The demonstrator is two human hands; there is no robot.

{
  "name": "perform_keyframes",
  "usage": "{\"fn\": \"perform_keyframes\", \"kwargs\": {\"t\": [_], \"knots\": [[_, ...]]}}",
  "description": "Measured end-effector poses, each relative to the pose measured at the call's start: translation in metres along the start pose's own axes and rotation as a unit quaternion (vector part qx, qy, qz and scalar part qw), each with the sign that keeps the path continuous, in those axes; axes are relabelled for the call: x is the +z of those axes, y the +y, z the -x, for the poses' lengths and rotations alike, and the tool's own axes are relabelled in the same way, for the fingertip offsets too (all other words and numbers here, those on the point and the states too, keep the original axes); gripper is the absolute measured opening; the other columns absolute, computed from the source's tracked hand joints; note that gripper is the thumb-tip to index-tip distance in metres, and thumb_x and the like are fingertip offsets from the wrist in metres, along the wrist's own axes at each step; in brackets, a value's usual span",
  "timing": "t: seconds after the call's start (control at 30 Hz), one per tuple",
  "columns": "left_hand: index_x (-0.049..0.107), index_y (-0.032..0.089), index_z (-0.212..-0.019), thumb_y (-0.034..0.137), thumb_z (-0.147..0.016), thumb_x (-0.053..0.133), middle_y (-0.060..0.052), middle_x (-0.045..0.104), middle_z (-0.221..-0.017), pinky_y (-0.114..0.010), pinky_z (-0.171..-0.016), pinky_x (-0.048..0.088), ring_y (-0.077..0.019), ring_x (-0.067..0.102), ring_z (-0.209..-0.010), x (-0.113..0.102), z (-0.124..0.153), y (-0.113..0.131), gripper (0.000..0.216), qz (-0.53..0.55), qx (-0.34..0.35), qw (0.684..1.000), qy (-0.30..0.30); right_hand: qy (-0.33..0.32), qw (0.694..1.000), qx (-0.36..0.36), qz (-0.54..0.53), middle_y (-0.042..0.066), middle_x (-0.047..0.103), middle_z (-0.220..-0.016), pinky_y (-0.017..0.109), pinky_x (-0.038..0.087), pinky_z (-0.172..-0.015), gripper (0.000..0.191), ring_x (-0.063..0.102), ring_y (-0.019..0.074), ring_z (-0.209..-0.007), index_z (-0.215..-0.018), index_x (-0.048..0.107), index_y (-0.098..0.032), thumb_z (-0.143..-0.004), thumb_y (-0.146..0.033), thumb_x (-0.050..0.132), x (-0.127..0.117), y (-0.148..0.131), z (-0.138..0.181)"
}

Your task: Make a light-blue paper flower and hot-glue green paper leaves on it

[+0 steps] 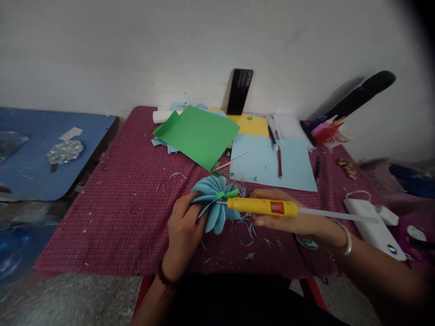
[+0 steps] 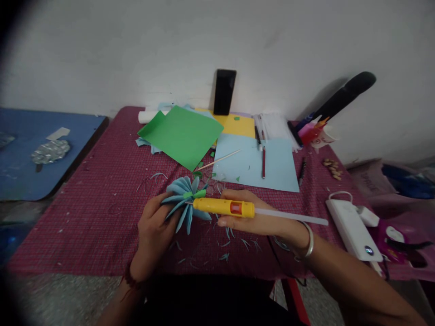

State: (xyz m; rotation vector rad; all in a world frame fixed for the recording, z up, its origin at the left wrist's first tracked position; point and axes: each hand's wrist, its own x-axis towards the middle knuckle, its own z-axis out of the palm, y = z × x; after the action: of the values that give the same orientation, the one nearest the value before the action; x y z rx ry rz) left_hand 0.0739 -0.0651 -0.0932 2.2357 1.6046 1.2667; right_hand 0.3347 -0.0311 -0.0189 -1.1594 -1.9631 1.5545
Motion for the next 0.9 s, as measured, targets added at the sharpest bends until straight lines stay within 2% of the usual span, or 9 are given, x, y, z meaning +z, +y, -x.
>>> {"fn": "perform_keyframes", "kwargs": {"t": [0.17, 0.4, 0.63, 0.9], "knots": [[0.067, 0.019, -0.100, 0.022, -0.088, 0.064, -0.008, 0.066, -0.110, -0.037, -0.091, 0.051, -0.0222, 0.061, -0.102, 0.005, 0.003, -0.004, 0.012, -0.019, -0.007, 1.000, -0.002, -0.015, 1.000, -0.017, -0.003, -0.002, 0.052, -0.073, 0.025, 0.034, -0.052, 0.026, 0.046, 0.0109, -0.062, -0.085, 0.056, -0.018, -0.083, -0.040, 0.070, 0.000, 0.000, -0.002], [0.066, 0.019, -0.099, 0.018, -0.086, 0.065, -0.008, 0.066, -0.109, -0.036, -0.091, 0.050, -0.0216, 0.061, -0.101, 0.005, 0.004, -0.003, 0.013, -0.022, -0.003, 1.000, 0.002, -0.027, 1.000, -0.009, -0.006, -0.001, 0.055, -0.076, 0.026, 0.037, -0.056, 0.029, 0.048, 0.0128, -0.065, -0.086, 0.055, -0.017, -0.084, -0.042, 0.068, 0.001, -0.004, -0.004], [0.065, 0.020, -0.098, 0.028, -0.081, 0.071, -0.007, 0.066, -0.108, -0.037, -0.092, 0.052, -0.0215, 0.062, -0.104, -0.006, 0.003, -0.002, 0.020, 0.126, -0.059, 0.990, -0.016, -0.025, 0.999, -0.014, -0.016, 0.001, 0.057, -0.077, 0.027, 0.038, -0.055, 0.028, 0.051, 0.0136, -0.065, -0.087, 0.058, -0.017, -0.083, -0.042, 0.069, 0.001, -0.001, -0.005], [0.065, 0.022, -0.100, 0.029, -0.079, 0.074, -0.007, 0.065, -0.109, -0.040, -0.091, 0.054, -0.0226, 0.062, -0.104, -0.004, 0.005, -0.003, 0.024, 0.092, -0.021, 0.995, -0.015, -0.054, 0.998, -0.031, 0.002, -0.002, 0.054, -0.071, 0.024, 0.036, -0.051, 0.028, 0.047, 0.0118, -0.059, -0.082, 0.053, -0.019, -0.082, -0.042, 0.067, 0.005, -0.013, -0.006]]}}
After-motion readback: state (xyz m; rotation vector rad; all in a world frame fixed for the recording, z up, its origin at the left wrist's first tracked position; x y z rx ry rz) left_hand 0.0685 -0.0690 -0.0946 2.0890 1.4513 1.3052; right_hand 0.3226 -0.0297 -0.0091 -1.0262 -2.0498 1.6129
